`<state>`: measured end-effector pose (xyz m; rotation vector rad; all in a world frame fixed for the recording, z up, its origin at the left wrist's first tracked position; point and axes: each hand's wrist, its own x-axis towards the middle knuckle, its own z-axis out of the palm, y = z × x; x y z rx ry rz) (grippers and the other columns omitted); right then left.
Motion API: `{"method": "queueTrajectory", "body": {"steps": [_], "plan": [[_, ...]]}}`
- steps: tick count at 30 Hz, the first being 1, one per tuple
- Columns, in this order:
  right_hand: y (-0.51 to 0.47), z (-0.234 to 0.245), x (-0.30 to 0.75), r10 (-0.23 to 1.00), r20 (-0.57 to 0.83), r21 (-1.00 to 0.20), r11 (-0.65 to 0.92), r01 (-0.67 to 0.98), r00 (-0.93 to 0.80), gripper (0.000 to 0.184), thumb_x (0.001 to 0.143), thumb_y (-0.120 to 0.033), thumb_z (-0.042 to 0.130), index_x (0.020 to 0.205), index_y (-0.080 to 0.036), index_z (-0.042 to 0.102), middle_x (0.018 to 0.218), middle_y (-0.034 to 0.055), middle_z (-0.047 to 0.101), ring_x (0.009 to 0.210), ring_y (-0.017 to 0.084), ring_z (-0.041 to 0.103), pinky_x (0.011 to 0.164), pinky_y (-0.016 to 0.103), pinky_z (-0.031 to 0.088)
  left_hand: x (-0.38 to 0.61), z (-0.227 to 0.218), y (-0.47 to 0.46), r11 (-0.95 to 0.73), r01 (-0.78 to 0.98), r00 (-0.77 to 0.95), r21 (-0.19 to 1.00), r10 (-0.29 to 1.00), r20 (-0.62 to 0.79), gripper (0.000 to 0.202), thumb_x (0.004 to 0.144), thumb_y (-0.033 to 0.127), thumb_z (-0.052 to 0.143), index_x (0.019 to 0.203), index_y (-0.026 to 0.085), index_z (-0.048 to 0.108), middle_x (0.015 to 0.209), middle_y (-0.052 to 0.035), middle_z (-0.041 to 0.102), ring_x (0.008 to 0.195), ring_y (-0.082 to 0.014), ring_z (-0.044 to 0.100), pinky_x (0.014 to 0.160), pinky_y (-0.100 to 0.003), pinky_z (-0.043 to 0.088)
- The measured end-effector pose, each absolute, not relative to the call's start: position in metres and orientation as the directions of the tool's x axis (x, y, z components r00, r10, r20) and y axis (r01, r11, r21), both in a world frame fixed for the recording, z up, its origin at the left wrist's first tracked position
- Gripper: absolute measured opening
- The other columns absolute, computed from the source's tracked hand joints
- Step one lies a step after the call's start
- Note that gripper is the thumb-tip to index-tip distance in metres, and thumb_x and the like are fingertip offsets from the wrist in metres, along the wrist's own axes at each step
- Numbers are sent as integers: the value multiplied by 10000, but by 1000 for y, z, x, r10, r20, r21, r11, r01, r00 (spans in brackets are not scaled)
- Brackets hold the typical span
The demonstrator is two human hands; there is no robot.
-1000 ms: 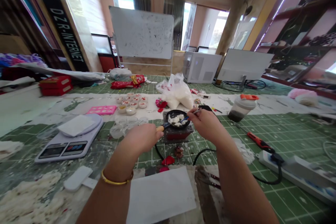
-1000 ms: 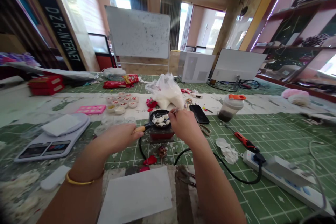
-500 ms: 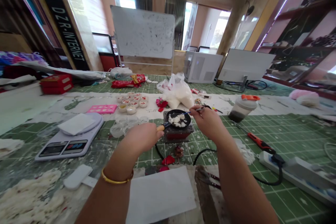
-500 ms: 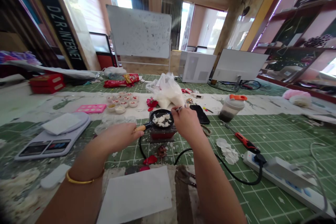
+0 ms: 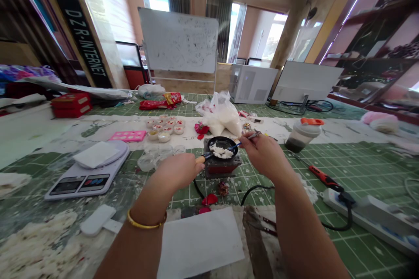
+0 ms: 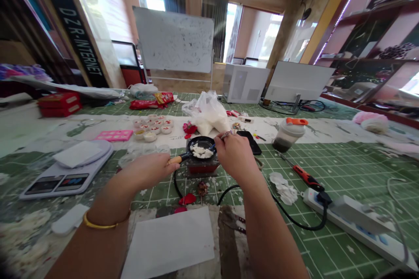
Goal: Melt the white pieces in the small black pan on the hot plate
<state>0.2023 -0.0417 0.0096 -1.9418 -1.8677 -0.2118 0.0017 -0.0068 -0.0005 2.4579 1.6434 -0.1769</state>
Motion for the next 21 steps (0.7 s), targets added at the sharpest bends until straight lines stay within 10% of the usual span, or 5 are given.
{"method": "queueTrajectory", "body": {"steps": [21], "plan": [[-38,5,196,938,345,-306,82,948,31,313,834,-342,331,853,-189,604,792,44,645,745,152,564,633,224,328,1,2,-9,-371,923,384,101,900,-206,436,770,504,266,764,182,559,826,-88,639,689,-213,579,551,-277,376]]}}
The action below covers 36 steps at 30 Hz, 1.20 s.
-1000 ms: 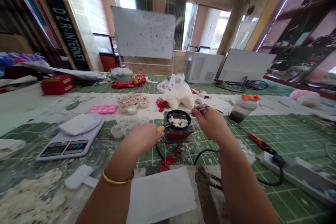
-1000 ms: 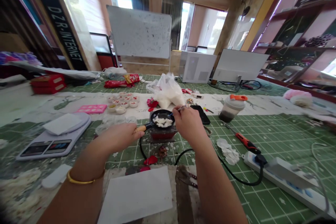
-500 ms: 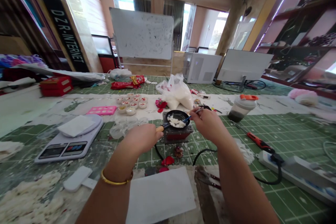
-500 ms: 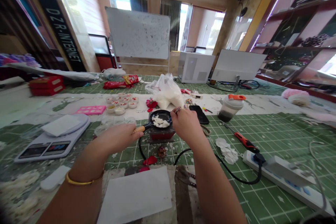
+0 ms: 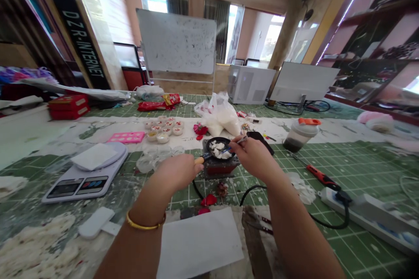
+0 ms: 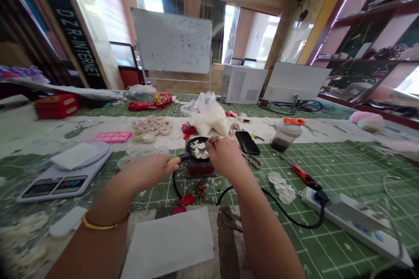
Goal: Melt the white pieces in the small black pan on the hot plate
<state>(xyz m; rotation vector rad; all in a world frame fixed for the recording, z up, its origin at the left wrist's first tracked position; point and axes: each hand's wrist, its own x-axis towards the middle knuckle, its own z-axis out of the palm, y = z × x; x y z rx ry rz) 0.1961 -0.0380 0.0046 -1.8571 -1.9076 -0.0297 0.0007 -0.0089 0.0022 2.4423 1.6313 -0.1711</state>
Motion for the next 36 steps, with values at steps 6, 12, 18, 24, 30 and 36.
{"method": "queueTrajectory", "body": {"steps": [6,12,18,24,30,36], "plan": [[-43,7,202,919,382,-375,62,925,93,313,827,-359,345,821,-210,621,820,21,642,736,134,561,630,216,335,1,1,-8,-387,916,401,107,895,-195,435,778,489,259,756,177,561,840,-95,635,703,-210,580,562,-276,376],[-42,6,198,946,324,-323,92,942,19,300,821,-347,353,825,-195,611,744,32,638,701,146,556,603,225,334,2,3,-9,-372,923,385,99,896,-221,428,774,494,271,769,182,563,823,-91,642,691,-216,583,564,-284,385],[-42,6,204,938,341,-255,32,967,59,345,829,-360,333,811,-186,630,808,52,642,722,153,560,615,231,327,2,2,-9,-379,920,391,96,897,-207,436,777,490,267,779,182,576,838,-96,639,713,-226,586,586,-297,397],[-42,7,206,912,397,-264,10,964,99,350,834,-371,323,820,-201,628,873,49,638,782,158,565,646,232,335,1,1,-8,-372,922,386,105,897,-214,450,777,503,262,774,175,570,845,-93,641,706,-211,584,576,-278,390],[-43,10,209,931,351,-231,-19,973,101,334,829,-361,339,839,-194,628,805,45,647,734,156,569,629,238,329,2,2,-8,-372,924,381,84,898,-220,424,779,488,265,769,190,565,818,-89,640,681,-208,580,565,-285,387],[-42,8,207,926,366,-232,-10,973,97,364,832,-369,322,792,-183,632,829,63,644,762,167,565,647,245,333,2,1,-9,-385,919,395,89,895,-205,431,778,498,261,773,186,558,821,-89,637,679,-202,577,551,-272,380]]}}
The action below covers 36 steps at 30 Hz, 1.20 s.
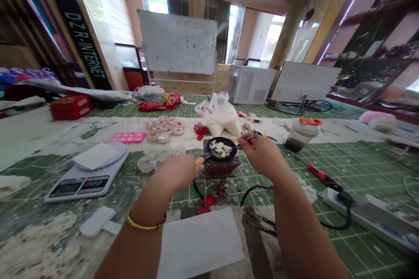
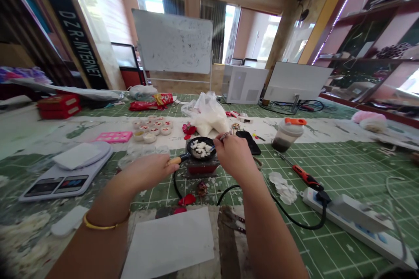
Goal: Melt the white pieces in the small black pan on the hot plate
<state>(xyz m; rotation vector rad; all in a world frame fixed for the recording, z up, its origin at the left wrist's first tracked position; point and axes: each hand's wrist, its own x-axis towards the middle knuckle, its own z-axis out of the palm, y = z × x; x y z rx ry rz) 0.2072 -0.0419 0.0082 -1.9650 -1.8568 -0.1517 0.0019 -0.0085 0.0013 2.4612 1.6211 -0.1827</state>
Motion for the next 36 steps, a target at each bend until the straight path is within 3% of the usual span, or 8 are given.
{"method": "queueTrajectory", "body": {"steps": [3,8,14,17,22,27,31,36], "plan": [[-39,6,205,934,348,-237,-1,972,86,354,828,-369,330,799,-182,630,811,64,645,736,167,564,634,245,331,2,1,-9,-364,927,374,85,902,-214,425,775,501,268,752,187,552,812,-83,635,668,-196,573,552,-270,379],[-33,1,199,898,432,-295,50,954,86,347,845,-360,294,891,-210,603,829,40,641,780,158,564,647,230,325,3,2,-10,-367,925,380,102,901,-206,424,770,494,267,743,180,551,788,-79,627,648,-202,567,529,-270,372],[-29,-4,198,918,395,-245,57,968,46,296,829,-346,338,871,-212,599,766,36,643,734,160,560,622,230,315,2,2,-10,-373,922,386,100,900,-202,441,767,511,263,735,178,550,793,-85,636,653,-193,570,540,-264,371],[-28,-5,198,884,462,-298,85,951,66,307,836,-355,319,907,-227,589,785,24,639,720,140,556,622,217,319,1,1,-9,-371,923,384,101,901,-202,446,765,518,259,733,180,548,798,-86,637,648,-196,570,530,-263,366],[-24,-10,193,919,394,-342,144,929,3,259,815,-332,374,845,-217,604,718,16,631,672,135,550,594,211,323,2,1,-9,-364,926,376,98,905,-201,434,763,507,268,727,177,547,777,-83,634,638,-202,572,520,-262,363],[-23,-12,190,886,463,-389,172,905,31,278,827,-345,355,904,-233,597,804,19,638,744,142,555,646,217,342,2,0,-9,-368,925,380,99,903,-198,427,763,506,266,735,189,550,787,-75,640,655,-219,575,532,-284,379],[-28,-9,189,918,394,-381,205,902,-42,251,810,-316,392,846,-208,616,781,36,635,774,153,550,672,226,351,1,0,-8,-364,925,379,108,902,-205,443,763,513,264,756,182,558,800,-84,641,658,-202,576,550,-271,381],[-40,0,194,911,412,-464,226,856,-17,290,829,-365,337,872,-231,591,804,6,641,752,135,557,659,222,356,2,1,-9,-368,926,378,89,902,-207,427,767,500,269,753,187,560,784,-73,634,648,-200,569,538,-271,378]]}}
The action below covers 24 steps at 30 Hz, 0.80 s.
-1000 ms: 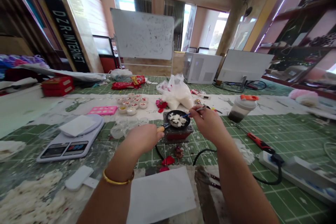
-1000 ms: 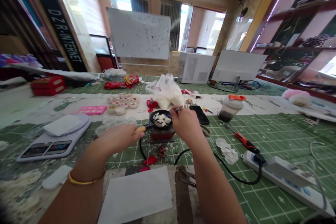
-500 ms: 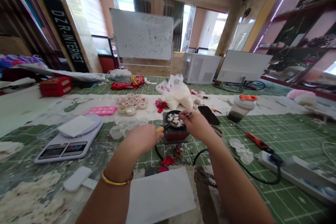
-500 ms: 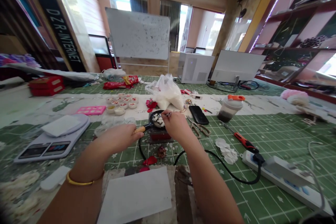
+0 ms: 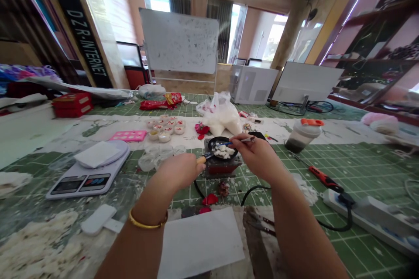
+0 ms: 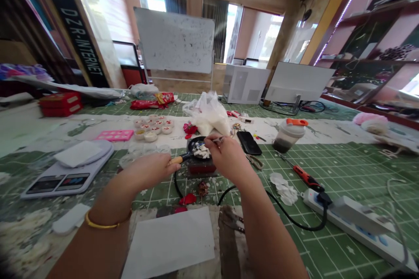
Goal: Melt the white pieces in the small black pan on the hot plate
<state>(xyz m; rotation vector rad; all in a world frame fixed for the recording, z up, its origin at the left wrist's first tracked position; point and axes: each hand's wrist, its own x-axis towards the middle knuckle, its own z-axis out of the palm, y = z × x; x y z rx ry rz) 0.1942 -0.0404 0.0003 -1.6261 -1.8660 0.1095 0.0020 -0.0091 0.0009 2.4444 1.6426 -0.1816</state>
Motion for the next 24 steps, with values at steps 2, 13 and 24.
{"method": "queueTrajectory", "body": {"steps": [2,13,24], "plan": [[-43,3,196,926,375,-451,211,867,-30,274,821,-360,351,848,-230,591,775,2,642,721,135,557,634,223,355,2,1,-9,-363,927,375,93,904,-205,420,768,493,277,763,182,560,796,-76,634,656,-192,568,545,-262,376],[-45,8,200,941,337,-269,115,956,-19,306,834,-331,329,807,-194,602,764,41,642,739,152,560,630,230,333,2,-2,-7,-364,927,375,87,907,-191,429,770,500,271,758,182,558,804,-74,633,655,-187,566,550,-262,377],[-44,8,203,942,336,-233,66,970,17,314,836,-337,318,813,-199,599,793,38,643,749,153,563,628,228,331,3,-1,-8,-373,924,382,81,903,-196,416,771,489,271,742,183,551,801,-80,631,658,-199,568,537,-266,373]]}}
